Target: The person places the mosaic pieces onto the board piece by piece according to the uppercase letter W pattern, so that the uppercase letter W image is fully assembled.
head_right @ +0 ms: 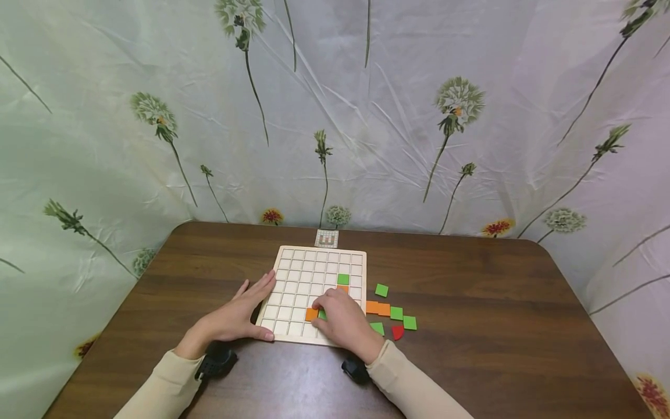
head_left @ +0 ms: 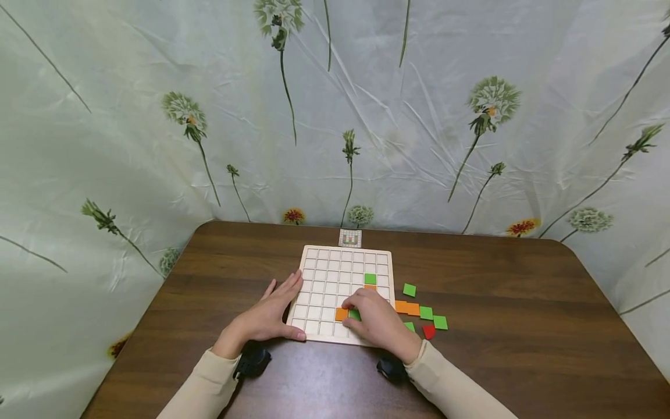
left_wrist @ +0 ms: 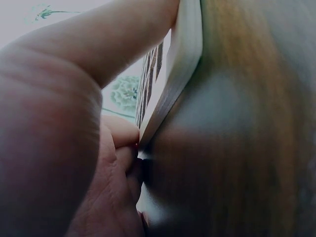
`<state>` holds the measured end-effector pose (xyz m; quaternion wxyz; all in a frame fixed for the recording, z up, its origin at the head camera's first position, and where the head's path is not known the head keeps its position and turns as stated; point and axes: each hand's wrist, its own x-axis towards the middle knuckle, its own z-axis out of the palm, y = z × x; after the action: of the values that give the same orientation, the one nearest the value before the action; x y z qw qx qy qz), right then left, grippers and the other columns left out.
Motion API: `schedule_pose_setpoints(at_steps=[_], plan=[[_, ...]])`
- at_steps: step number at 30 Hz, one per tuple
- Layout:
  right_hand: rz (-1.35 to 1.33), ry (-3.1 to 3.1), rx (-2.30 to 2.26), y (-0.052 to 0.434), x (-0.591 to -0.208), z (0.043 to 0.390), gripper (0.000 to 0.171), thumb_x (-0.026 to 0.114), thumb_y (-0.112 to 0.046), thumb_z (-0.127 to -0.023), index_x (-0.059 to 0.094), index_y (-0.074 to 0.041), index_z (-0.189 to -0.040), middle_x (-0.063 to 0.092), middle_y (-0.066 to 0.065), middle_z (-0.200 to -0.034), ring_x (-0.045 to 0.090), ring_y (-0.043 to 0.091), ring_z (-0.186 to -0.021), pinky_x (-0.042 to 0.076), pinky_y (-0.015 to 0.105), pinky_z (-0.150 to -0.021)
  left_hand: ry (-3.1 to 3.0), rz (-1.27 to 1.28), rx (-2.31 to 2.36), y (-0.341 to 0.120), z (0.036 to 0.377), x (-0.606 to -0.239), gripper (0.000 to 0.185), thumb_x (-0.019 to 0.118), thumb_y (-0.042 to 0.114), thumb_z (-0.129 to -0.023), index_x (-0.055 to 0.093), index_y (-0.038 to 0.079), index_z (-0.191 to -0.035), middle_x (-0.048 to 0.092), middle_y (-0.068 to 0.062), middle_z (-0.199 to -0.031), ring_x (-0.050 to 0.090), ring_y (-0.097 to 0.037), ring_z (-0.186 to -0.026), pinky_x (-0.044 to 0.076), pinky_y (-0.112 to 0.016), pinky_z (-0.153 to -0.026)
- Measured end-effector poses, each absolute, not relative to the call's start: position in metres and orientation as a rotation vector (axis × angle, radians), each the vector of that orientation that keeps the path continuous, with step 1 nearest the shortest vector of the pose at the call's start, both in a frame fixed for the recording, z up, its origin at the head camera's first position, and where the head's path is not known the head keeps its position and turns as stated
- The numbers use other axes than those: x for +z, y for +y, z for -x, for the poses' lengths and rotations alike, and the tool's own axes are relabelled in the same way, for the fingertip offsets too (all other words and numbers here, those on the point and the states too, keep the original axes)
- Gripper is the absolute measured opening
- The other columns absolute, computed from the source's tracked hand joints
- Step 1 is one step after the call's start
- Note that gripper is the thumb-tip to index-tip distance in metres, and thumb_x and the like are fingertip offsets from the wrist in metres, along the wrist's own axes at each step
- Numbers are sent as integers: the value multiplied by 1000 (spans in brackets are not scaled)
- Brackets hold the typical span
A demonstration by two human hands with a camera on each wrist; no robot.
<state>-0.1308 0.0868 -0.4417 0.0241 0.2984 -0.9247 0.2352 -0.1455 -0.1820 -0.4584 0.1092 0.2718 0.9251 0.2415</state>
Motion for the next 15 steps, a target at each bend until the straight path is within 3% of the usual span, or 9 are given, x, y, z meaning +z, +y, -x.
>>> schedule_pose_setpoints(at_steps=[15], plan=[[-941,-2832,730,87,-446,133,19,71,-21,-77,70,-11,-93,61,-2,-88,52,13,-84,47,29,-76,2740,-848,728,-183,145,-460,117,70,62,-66,13,1,-147,3,-10,-155,6,-26,-141,0,-53,-109]])
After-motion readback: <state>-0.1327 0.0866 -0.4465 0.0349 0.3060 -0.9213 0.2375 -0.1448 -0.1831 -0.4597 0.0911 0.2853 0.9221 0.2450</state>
